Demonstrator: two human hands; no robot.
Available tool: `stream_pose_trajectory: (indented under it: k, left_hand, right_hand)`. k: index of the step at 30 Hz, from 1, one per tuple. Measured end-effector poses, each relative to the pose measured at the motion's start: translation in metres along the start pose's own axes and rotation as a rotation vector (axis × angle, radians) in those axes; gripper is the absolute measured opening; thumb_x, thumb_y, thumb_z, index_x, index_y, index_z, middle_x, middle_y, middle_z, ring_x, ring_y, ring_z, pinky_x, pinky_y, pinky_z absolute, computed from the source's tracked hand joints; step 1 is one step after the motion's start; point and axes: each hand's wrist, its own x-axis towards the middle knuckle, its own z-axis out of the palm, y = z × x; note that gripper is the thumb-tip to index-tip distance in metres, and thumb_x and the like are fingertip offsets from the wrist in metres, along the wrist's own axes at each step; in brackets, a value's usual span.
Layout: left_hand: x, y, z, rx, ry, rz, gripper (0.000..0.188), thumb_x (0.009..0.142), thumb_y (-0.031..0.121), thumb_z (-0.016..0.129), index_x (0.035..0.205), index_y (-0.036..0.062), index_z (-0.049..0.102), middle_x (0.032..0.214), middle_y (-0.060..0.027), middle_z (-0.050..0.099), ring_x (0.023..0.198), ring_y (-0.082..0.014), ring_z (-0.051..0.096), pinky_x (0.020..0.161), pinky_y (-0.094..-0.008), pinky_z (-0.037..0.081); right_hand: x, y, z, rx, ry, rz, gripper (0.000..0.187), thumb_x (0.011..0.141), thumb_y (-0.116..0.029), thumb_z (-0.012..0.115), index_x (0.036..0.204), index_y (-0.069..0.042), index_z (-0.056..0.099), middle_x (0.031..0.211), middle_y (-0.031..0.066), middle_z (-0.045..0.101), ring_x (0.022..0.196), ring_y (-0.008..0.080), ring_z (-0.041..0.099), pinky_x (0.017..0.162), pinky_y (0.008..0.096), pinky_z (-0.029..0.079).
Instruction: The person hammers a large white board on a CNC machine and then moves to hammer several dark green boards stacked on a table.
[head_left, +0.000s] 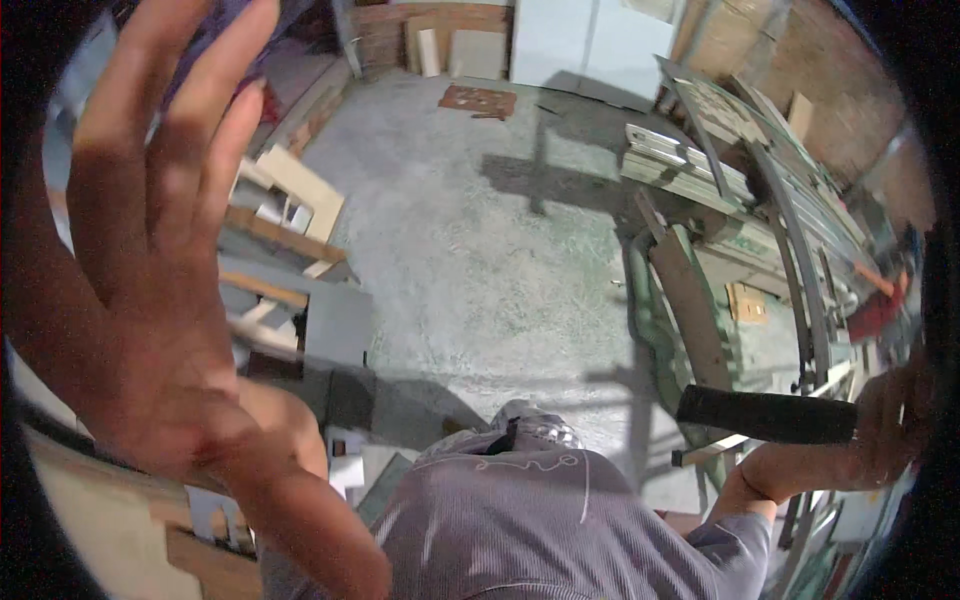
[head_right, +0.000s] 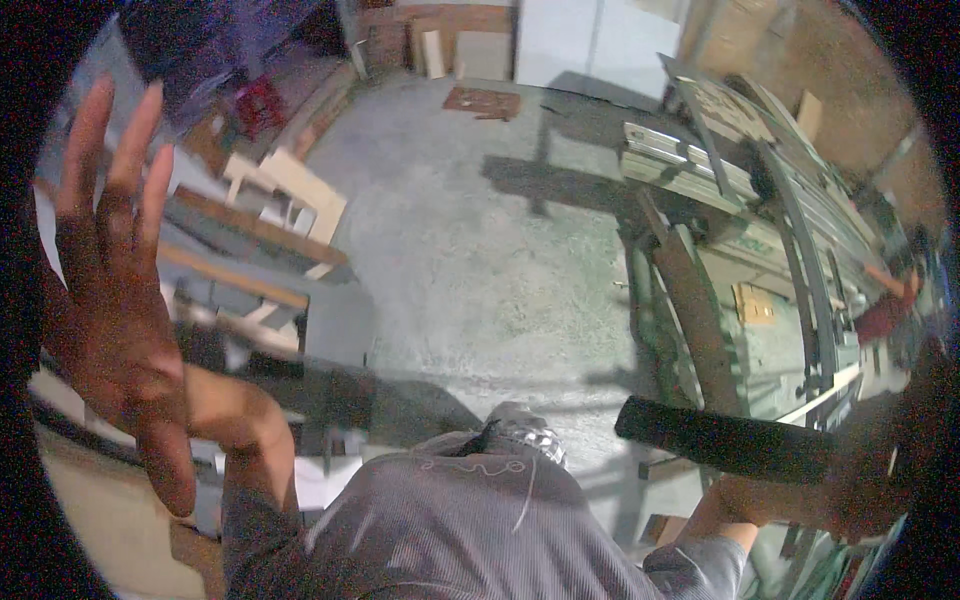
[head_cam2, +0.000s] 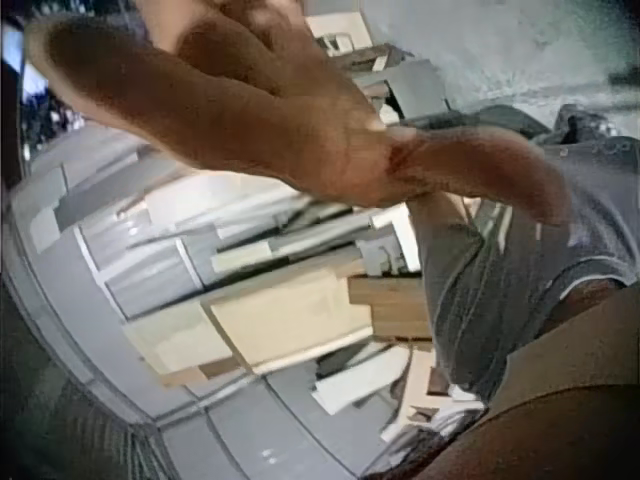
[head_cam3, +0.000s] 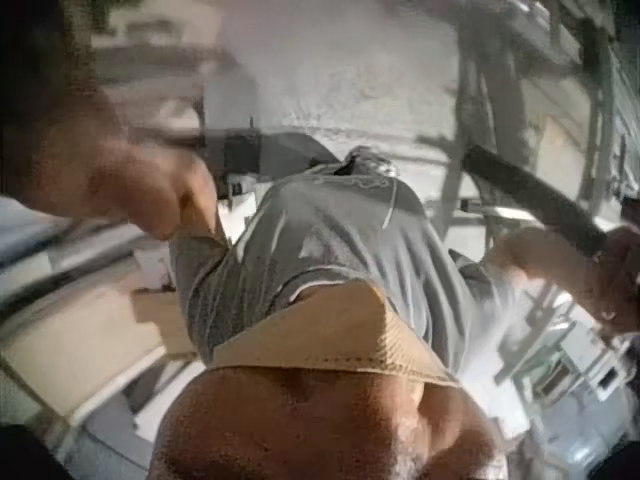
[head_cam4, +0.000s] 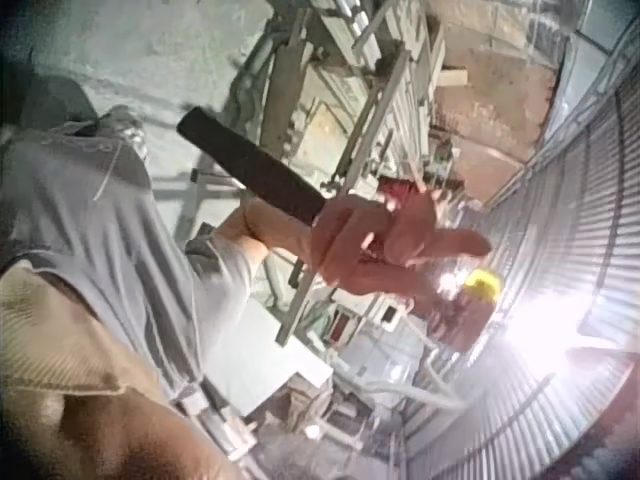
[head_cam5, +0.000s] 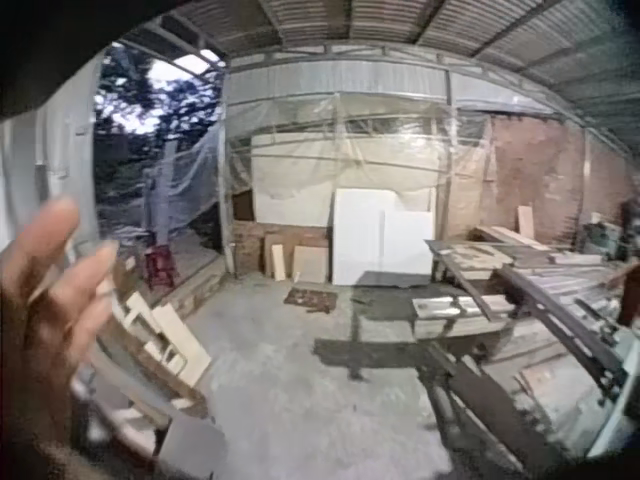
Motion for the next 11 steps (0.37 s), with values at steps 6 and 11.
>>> stream_pose_trajectory:
  k: [6,11]
  left_hand:
    - [0.015,-0.132,0.029,-0.093,0.041,-0.052,0.136,0.036,0.072,0.069,0.137,0.0029,0.008,0.136,-0.034,0.006,0.12,-0.0546,0.02,0.093,-0.0612,0.023]
    - [0.036,-0.223,0.019,0.002,-0.157,0.02,0.137,0.039,0.074,0.067,0.137,0.0038,0.002,0.136,-0.0341,0.004,0.12,-0.0549,0.02,0.094,-0.0612,0.022]
  right_hand:
    - [0.081,0.055,-0.048,0.208,-0.06,0.059,0.079,0.074,-0.074,0.03,0.138,-0.029,0.013,0.096,0.0125,0.043,0.052,0.0175,0.048,0.043,0.0311,0.044]
    - [0.159,0.104,-0.093,0.198,0.008,0.212,0.08,0.074,-0.075,0.029,0.138,-0.03,0.011,0.094,0.0129,0.043,0.048,0.0178,0.047,0.04,0.0308,0.043]
